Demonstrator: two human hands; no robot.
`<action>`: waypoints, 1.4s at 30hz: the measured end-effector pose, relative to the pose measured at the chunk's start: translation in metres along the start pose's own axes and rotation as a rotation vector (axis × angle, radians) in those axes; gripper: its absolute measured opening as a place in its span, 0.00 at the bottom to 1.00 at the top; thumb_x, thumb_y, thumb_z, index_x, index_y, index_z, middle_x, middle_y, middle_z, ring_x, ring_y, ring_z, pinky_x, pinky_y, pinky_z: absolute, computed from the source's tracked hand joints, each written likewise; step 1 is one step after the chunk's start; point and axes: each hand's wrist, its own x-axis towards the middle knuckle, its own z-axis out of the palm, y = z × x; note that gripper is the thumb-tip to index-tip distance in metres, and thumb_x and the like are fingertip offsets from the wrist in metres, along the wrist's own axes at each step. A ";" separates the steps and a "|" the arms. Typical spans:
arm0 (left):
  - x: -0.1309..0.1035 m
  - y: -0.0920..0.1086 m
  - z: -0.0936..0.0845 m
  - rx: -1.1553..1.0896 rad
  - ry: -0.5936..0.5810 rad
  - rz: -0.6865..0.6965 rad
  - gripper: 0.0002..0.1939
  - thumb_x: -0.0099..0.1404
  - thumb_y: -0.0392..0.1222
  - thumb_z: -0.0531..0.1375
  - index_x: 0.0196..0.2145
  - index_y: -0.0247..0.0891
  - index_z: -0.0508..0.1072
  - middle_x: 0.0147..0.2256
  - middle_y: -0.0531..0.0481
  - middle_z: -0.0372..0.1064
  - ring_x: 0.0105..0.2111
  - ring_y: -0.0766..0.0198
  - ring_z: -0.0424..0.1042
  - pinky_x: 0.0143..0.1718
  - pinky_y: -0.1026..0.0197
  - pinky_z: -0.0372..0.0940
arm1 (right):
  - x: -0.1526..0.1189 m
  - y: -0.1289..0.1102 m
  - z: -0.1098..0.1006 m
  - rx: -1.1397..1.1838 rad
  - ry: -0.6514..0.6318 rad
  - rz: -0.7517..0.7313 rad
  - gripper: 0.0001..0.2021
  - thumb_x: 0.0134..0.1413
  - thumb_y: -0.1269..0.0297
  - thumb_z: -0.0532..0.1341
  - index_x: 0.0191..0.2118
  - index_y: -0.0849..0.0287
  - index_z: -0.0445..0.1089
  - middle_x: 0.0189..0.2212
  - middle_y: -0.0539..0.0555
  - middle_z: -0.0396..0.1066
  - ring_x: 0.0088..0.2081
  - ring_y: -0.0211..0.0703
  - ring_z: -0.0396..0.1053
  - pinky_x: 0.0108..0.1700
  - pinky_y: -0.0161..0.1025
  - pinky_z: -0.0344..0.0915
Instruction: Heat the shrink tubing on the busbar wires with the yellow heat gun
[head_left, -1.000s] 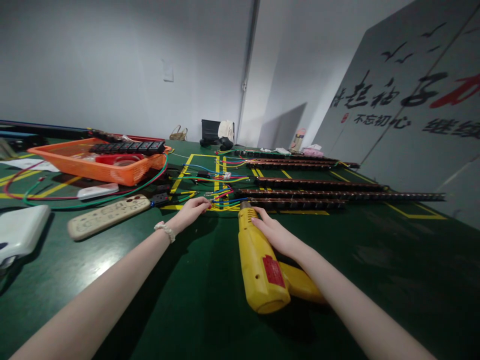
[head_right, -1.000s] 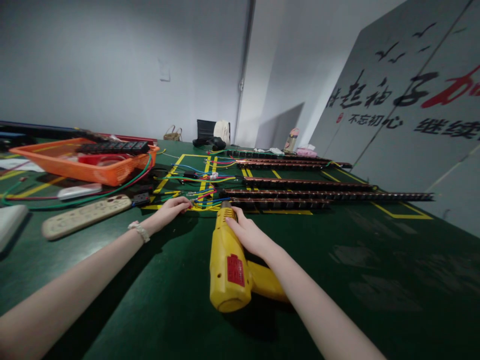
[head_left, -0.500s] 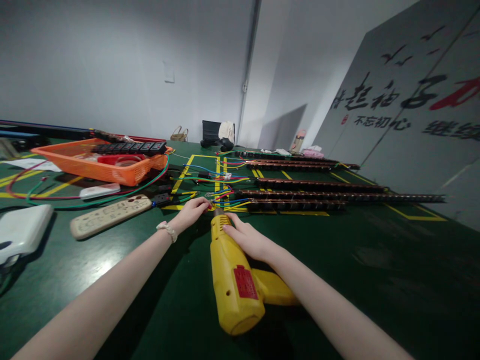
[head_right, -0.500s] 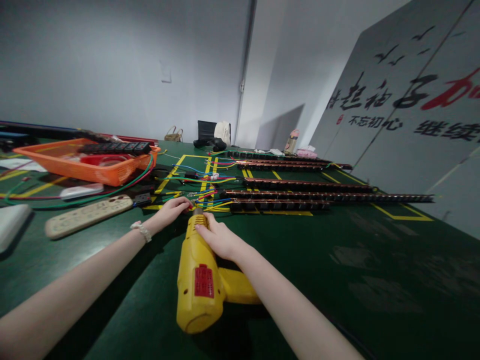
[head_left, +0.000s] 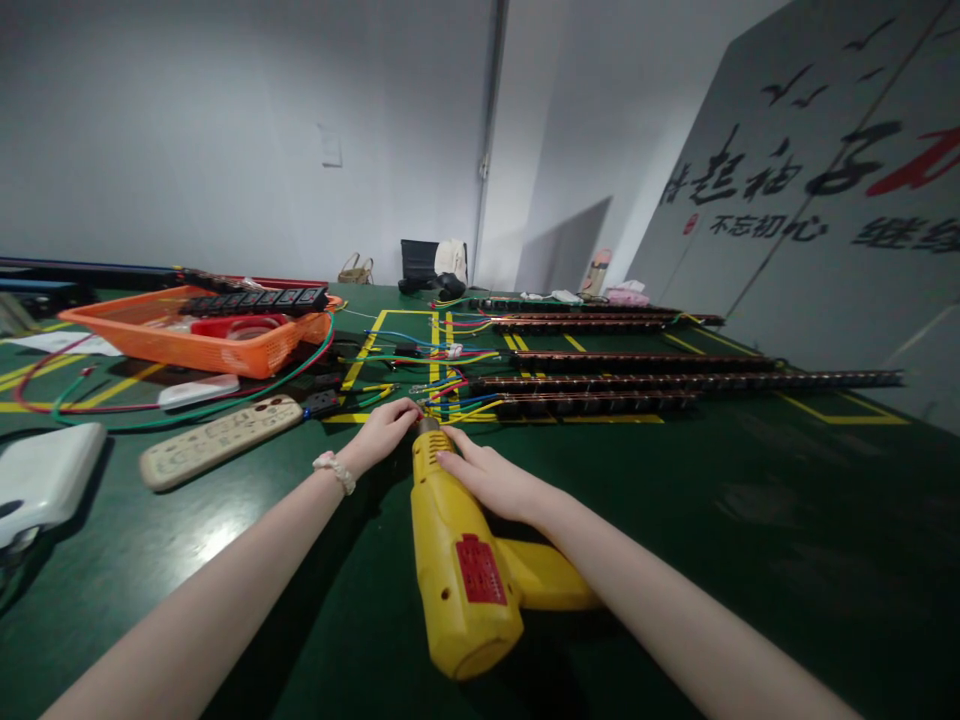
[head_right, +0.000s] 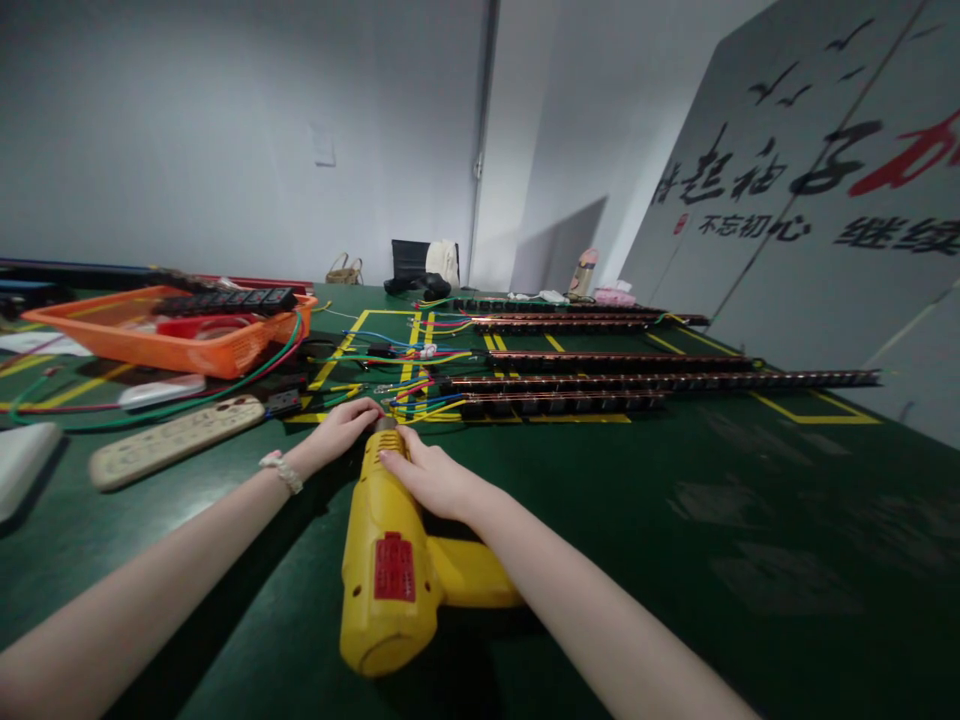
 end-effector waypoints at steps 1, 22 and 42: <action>-0.001 0.001 0.000 0.004 -0.001 0.004 0.14 0.60 0.47 0.49 0.31 0.37 0.70 0.31 0.50 0.70 0.33 0.62 0.67 0.36 0.61 0.61 | 0.000 0.000 0.000 0.000 -0.001 0.000 0.35 0.59 0.42 0.45 0.65 0.59 0.45 0.59 0.64 0.56 0.58 0.56 0.55 0.58 0.51 0.48; 0.001 -0.006 0.000 -0.013 -0.023 -0.035 0.14 0.60 0.48 0.50 0.32 0.37 0.70 0.28 0.51 0.68 0.30 0.62 0.68 0.33 0.62 0.61 | -0.021 0.052 -0.046 -0.013 0.188 0.111 0.38 0.58 0.40 0.46 0.65 0.64 0.46 0.62 0.62 0.51 0.61 0.55 0.51 0.61 0.50 0.44; 0.000 -0.003 0.001 0.008 -0.044 -0.023 0.13 0.60 0.47 0.50 0.31 0.38 0.69 0.29 0.51 0.69 0.31 0.62 0.68 0.34 0.62 0.61 | -0.028 0.033 -0.038 -0.095 0.143 0.106 0.36 0.59 0.41 0.42 0.66 0.59 0.41 0.55 0.65 0.61 0.55 0.55 0.61 0.56 0.52 0.52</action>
